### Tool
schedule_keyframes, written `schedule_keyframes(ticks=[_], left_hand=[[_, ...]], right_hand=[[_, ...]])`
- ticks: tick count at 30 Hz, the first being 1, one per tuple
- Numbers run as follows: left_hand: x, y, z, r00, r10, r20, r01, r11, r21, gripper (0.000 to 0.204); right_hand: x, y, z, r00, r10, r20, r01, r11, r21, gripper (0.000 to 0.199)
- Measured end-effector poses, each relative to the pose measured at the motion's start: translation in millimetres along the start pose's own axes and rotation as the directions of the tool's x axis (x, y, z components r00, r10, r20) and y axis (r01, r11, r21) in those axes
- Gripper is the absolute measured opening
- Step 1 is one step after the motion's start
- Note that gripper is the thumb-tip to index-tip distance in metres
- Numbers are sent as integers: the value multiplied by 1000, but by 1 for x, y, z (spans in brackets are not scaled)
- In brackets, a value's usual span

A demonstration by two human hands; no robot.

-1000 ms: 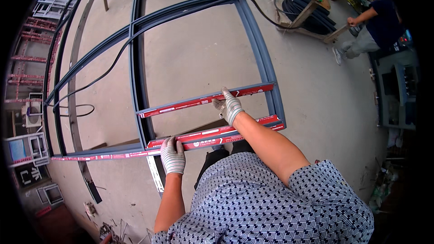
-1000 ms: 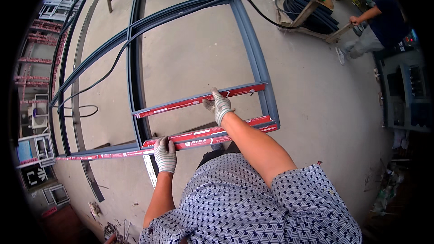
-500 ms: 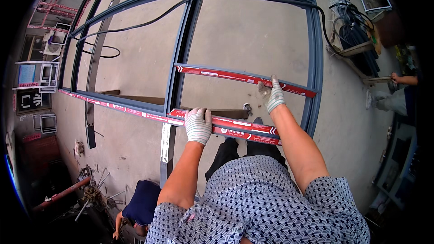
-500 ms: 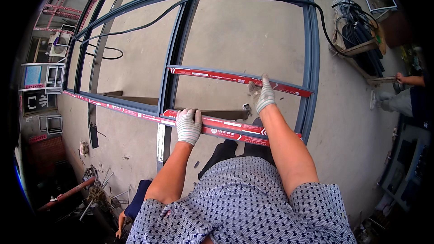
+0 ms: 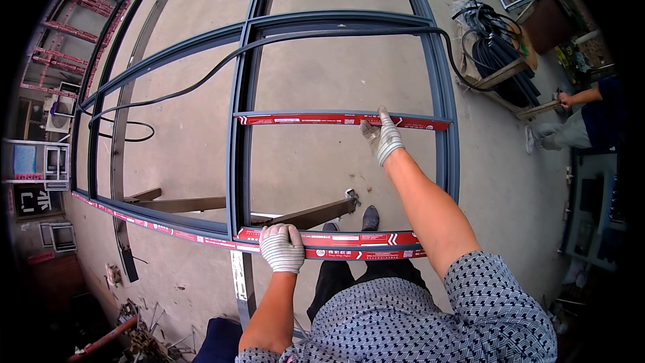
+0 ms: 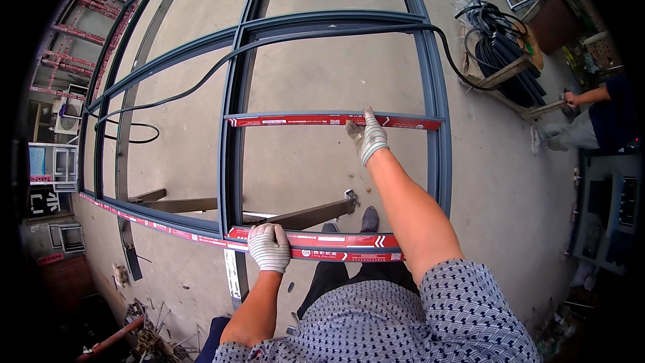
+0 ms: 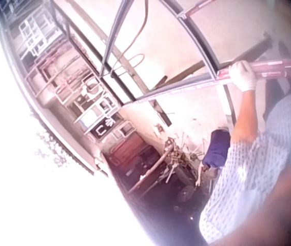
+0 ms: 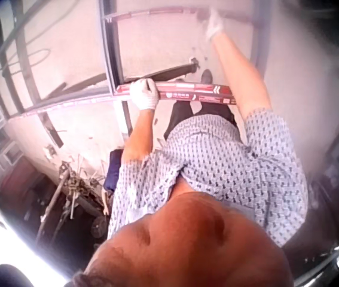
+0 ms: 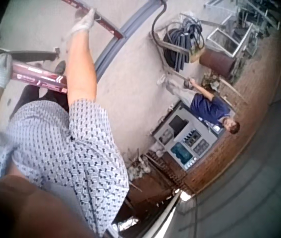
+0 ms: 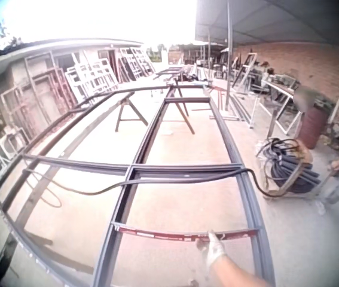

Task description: The person picks up long metal frame profiles and places them onto a large metal jig to form a window frame structure. They work alongside two other individuals, coordinating to align and fit the frame pieces together. The person handles the profiles with gloved hands, adjusting their positions on the jig.

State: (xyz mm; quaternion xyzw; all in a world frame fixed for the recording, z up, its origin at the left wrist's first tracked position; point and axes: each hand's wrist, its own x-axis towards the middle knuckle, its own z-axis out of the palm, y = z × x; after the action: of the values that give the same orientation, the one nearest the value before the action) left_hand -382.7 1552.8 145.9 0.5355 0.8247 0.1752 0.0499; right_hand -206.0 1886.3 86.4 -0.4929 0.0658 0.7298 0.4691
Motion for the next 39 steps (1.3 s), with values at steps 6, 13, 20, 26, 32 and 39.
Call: schedule_keyframes(ticks=[6,13,20,26,32,39], left_hand=[[4,1,-2,997,56,-58,-59,997,-46,9],[8,2,-4,997,45,-70,-52,993,-102,9],[10,5,-3,998,34,-57,-38,996,-80,6],[10,9,-1,1000,13,-21,-14,998,-67,11],[6,8,0,999,-17,44,20,998,-66,16],[11,12,-1,997,-36,65,40,998,-50,18]], right_hand=[[50,-27,46,994,-67,85,73,995,-73,34],[100,-49,106,993,-86,84,83,996,42,37],[143,-69,145,982,-128,136,127,992,17,40],[180,-85,169,977,-147,156,144,989,31,43],[196,-96,184,963,-163,214,169,986,-10,39],[208,-107,203,956,-146,256,141,989,36,41]])
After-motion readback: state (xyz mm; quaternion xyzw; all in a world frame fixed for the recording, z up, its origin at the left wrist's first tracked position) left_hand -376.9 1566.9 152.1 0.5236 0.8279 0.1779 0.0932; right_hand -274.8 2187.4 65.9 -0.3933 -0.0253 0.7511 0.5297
